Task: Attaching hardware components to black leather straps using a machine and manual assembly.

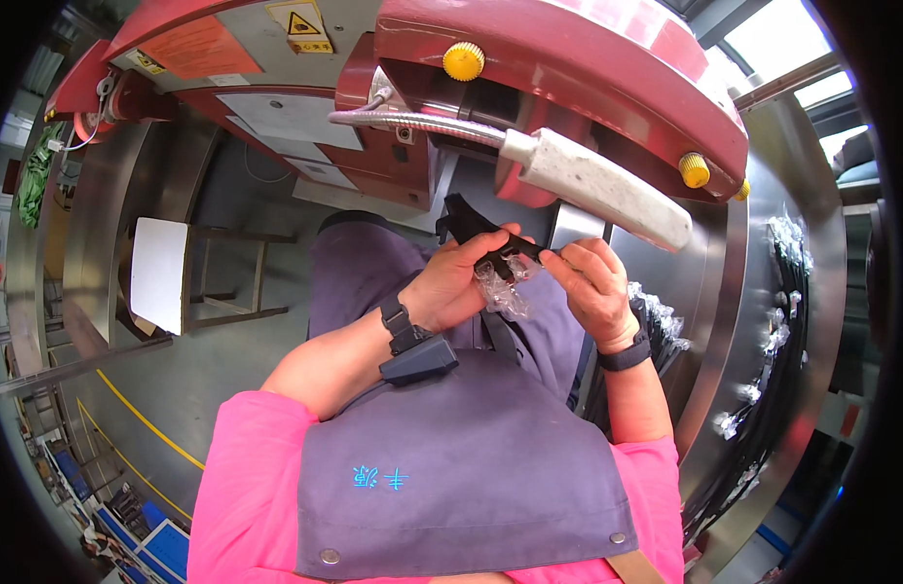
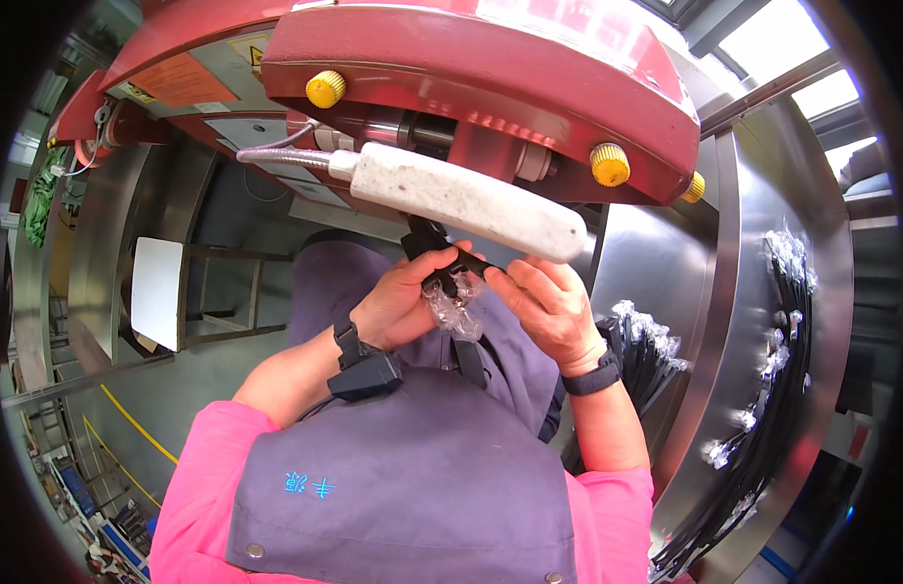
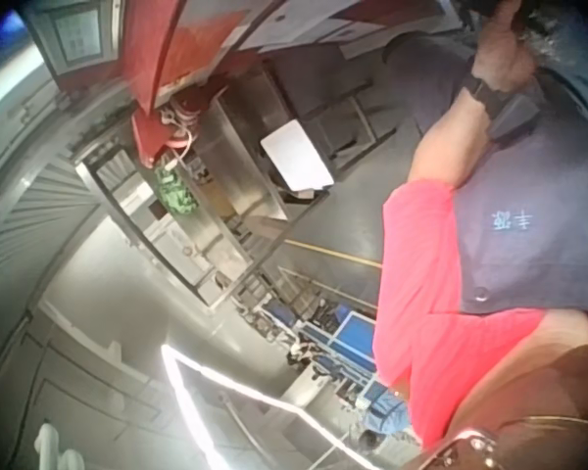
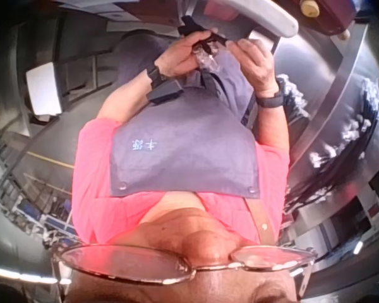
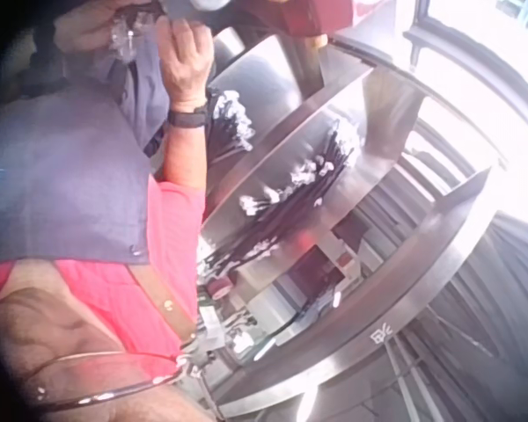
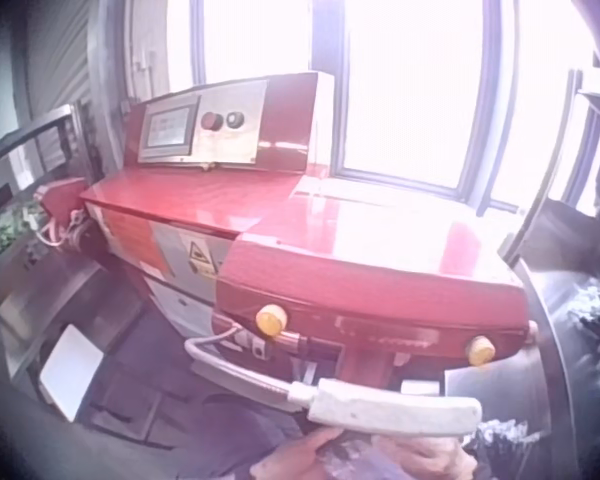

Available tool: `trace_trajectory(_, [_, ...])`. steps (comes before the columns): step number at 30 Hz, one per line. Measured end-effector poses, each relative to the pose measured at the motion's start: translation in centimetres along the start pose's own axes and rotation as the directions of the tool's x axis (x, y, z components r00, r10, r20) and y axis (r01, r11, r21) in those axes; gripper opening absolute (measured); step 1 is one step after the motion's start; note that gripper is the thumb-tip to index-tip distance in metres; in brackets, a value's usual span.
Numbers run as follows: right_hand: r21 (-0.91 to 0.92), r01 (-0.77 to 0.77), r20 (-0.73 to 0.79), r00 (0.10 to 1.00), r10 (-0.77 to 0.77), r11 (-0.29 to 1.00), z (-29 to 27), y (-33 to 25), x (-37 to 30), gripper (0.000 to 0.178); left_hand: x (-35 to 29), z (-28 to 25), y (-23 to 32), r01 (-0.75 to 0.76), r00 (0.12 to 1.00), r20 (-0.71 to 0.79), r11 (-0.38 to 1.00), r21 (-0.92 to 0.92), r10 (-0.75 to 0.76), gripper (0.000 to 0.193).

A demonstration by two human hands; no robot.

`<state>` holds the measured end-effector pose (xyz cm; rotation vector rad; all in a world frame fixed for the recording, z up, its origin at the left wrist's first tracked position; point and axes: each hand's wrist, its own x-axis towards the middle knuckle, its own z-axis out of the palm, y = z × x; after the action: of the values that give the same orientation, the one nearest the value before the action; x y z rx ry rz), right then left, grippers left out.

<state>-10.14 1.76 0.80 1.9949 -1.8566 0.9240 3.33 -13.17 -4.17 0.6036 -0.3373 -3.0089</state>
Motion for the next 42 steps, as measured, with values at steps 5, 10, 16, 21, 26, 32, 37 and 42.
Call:
trace_trajectory(5, [0.157, -0.170, 0.047, 0.985, 0.165, 0.973, 0.5, -1.1, -0.4, 0.035, 0.2, -0.4, -0.2, -0.041, 0.999, -0.013, 0.997, 0.058, 0.042, 0.019])
trace_trajectory(10, [0.342, -0.638, 0.097, 0.754, 0.650, 0.690, 1.6, -1.8, -1.4, 0.018, 0.1, -0.7, -0.5, -0.131, 0.991, -0.007, 0.982, 0.138, 0.133, 0.019])
trace_trajectory(16, [0.573, -0.701, 0.099, 0.573, 0.814, 0.424, 2.2, -1.7, -0.7, 0.013, 0.1, -0.2, -0.5, -0.152, 0.988, 0.017, 0.971, 0.187, 0.152, 0.021])
trace_trajectory(21, [0.670, -0.656, 0.114, 0.553, 0.826, 0.347, 2.6, -1.2, 0.4, 0.011, 0.0, 0.9, -0.4, -0.148, 0.989, 0.001, 0.981, 0.129, 0.149, 0.019])
trace_trajectory(26, [0.745, -0.609, 0.131, 0.534, 0.835, 0.273, 3.2, -0.1, 0.6, 0.014, 0.3, 0.8, -0.6, -0.139, 0.990, -0.014, 0.985, 0.103, 0.141, 0.022])
trace_trajectory(32, [0.726, -0.641, 0.183, 0.527, 0.830, 0.247, 3.0, 1.0, 0.7, 0.016, 0.2, 1.2, -0.7, -0.138, 0.990, -0.026, 0.984, 0.113, 0.141, 0.029])
trace_trajectory(37, [0.718, -0.659, 0.214, 0.514, 0.831, 0.223, 3.0, 1.7, 1.0, 0.008, 0.3, 1.3, -0.7, -0.151, 0.987, -0.048, 0.983, 0.102, 0.156, 0.031])
trace_trajectory(42, [0.686, -0.695, 0.270, 0.518, 0.812, 0.215, 3.0, 2.3, 1.1, 0.020, 0.2, 1.3, -0.6, -0.130, 0.988, -0.074, 0.988, 0.086, 0.136, 0.032])
